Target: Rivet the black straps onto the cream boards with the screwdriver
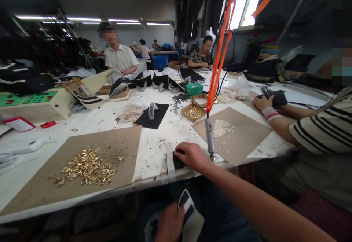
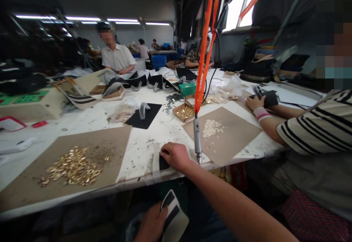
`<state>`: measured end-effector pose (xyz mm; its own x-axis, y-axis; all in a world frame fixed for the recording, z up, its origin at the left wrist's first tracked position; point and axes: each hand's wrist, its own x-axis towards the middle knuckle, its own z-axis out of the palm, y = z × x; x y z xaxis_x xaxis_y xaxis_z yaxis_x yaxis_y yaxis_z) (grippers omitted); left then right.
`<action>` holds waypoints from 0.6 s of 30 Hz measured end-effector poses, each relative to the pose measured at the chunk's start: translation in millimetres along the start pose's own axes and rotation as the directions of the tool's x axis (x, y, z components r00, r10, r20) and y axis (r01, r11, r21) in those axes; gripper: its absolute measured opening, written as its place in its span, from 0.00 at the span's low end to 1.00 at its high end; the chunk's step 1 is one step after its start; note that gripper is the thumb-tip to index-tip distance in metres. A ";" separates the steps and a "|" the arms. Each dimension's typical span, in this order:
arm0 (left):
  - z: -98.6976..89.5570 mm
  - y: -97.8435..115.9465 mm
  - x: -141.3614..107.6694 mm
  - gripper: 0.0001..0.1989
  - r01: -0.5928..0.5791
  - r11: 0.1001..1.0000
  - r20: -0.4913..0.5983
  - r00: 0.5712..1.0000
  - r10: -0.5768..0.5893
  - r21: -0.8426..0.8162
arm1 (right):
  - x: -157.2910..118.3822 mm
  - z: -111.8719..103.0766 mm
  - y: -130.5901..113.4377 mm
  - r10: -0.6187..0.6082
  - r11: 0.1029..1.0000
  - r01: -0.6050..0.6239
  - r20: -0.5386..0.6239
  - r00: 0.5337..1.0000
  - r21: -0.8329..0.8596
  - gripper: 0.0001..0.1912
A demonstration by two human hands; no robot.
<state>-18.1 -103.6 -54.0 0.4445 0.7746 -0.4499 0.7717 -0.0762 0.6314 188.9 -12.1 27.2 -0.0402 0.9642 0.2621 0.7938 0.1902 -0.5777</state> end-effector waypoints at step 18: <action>23.1 15.6 3.9 0.22 0.092 0.988 0.002 0.996 -0.093 0.125 | -20.7 -7.7 16.4 -0.083 0.982 0.102 -0.120 0.989 0.157 0.05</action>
<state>6.1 -116.3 -60.5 0.3722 0.7768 -0.5081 0.8599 -0.0826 0.5037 207.4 -30.4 18.3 -0.0328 0.9157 0.4005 0.6801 0.3141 -0.6624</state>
